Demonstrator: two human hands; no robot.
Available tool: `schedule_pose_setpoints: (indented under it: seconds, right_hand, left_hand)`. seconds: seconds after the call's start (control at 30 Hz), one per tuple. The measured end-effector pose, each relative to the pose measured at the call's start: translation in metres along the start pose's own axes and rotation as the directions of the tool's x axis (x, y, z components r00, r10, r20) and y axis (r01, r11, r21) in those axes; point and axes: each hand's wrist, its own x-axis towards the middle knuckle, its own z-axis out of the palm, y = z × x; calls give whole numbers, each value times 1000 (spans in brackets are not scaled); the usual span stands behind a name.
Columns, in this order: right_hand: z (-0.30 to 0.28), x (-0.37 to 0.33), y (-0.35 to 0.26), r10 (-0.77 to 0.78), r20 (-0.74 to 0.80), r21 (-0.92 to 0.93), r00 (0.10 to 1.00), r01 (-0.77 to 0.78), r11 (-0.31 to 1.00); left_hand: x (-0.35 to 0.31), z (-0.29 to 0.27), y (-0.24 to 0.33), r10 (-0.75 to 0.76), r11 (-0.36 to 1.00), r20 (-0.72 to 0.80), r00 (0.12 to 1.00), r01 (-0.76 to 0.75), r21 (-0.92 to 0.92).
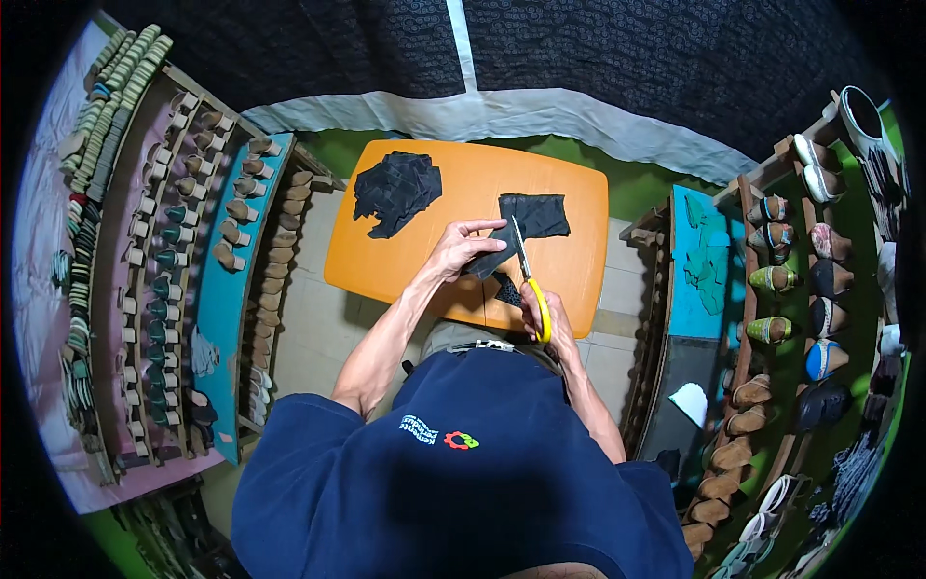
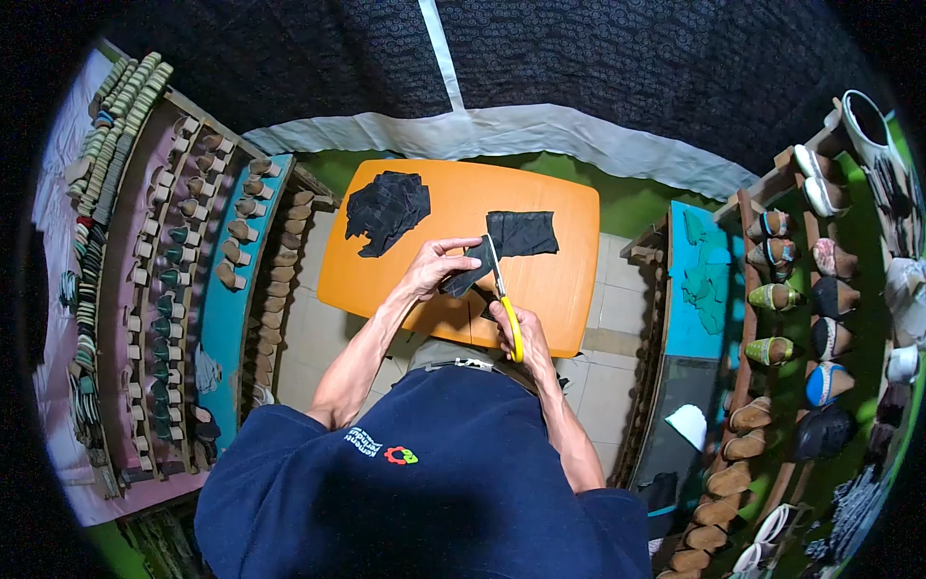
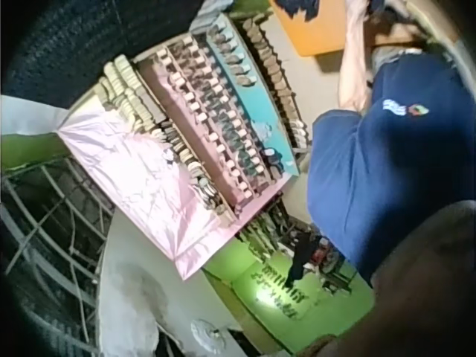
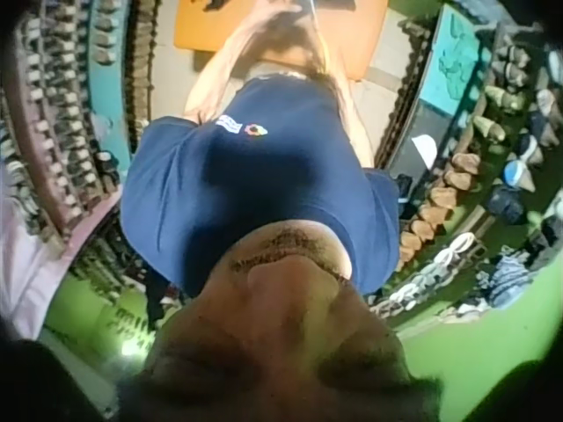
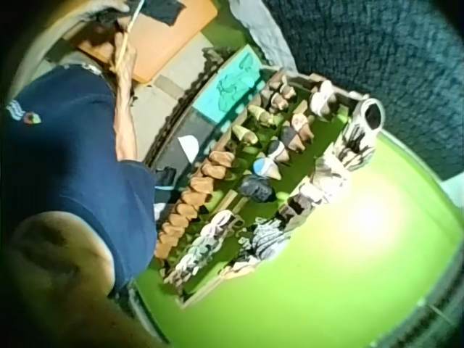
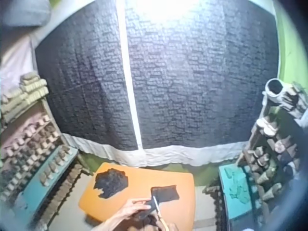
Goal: The person uses yellow-handled scissors to cut a piece of black fabric on an orange table. They trim the edges of the fabric, creating smaller pieces and scraps, while surrounded by shelves of wooden shoe lasts.
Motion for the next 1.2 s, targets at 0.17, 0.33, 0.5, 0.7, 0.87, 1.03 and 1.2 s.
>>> schedule_pose_setpoints:
  seconds: [0.17, 0.33, 0.5, 0.7, 0.87, 1.03, 1.2]
  right_hand:
    - [-5, -1, -1, 3, 1, -21, 1000, -3, 1000]
    - [-7, -3, -3, -13, 14, -45, 1000, 13, 999]
    - [-11, 1, 5, 10, -3, -86, 1000, -10, 996]
    - [-13, 1, 4, 3, -9, -128, 1000, -4, 992]
    - [-20, -5, -6, 54, -3, -207, 999, -54, 977]
    - [-30, -5, -7, 59, -37, -227, 998, -66, 972]
    - [-32, 3, 5, 35, -108, -184, 994, -55, 981]
  left_hand:
    - [2, -4, 4, 3, 1000, 19, 1000, -3, 22]
    - [2, -11, 12, -34, 995, 57, 998, 28, 96]
    - [0, -14, 18, -68, 988, 78, 995, 56, 145]
    - [1, -15, 16, -107, 976, 93, 990, 87, 198]
    - [0, -16, 16, -152, 972, 108, 983, 129, 195]
    - [3, -20, 8, -72, 986, 89, 993, 57, 157]
    - [10, -20, 4, 17, 981, -121, 992, 6, 192]
